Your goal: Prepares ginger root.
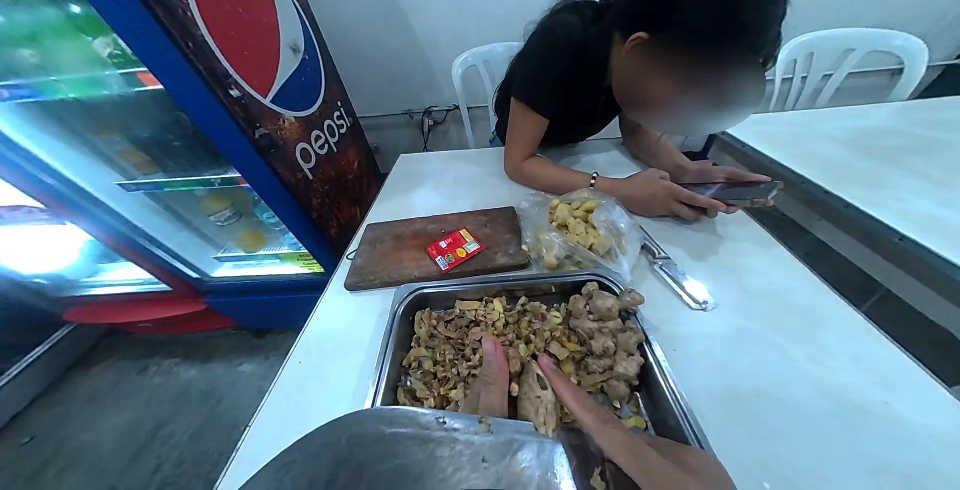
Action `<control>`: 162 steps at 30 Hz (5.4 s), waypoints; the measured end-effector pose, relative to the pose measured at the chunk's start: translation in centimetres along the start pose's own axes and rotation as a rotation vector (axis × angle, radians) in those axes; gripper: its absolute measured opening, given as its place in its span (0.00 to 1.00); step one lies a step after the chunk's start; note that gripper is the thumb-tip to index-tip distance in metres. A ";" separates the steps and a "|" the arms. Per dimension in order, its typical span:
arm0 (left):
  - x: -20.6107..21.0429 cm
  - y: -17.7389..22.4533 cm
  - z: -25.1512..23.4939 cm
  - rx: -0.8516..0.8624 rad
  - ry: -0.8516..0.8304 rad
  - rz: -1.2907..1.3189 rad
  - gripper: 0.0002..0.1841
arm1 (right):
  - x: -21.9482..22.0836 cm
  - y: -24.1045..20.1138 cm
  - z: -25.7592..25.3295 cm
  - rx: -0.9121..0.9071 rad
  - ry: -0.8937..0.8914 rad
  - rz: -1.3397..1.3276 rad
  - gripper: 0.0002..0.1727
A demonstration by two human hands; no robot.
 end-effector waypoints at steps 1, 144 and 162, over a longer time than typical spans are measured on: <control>-0.3 -0.2 0.1 0.010 -0.042 0.018 0.31 | -0.1 0.0 0.0 0.002 0.000 0.003 0.47; -2.4 2.6 -2.3 -0.193 0.252 -0.126 0.21 | -2.9 5.5 -0.9 0.278 0.006 0.174 0.28; -1.8 3.5 -0.6 -0.219 0.139 0.113 0.16 | -1.4 4.3 0.7 0.245 0.137 -0.656 0.28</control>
Point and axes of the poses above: each hand's wrist, its own z-axis away from the middle knuckle, its own x-axis out of the palm, y = z × x, the point moved 1 cm from there along -z, towards the middle knuckle, and after that the axes turned 14 degrees about -x, right-handed, at the moved point
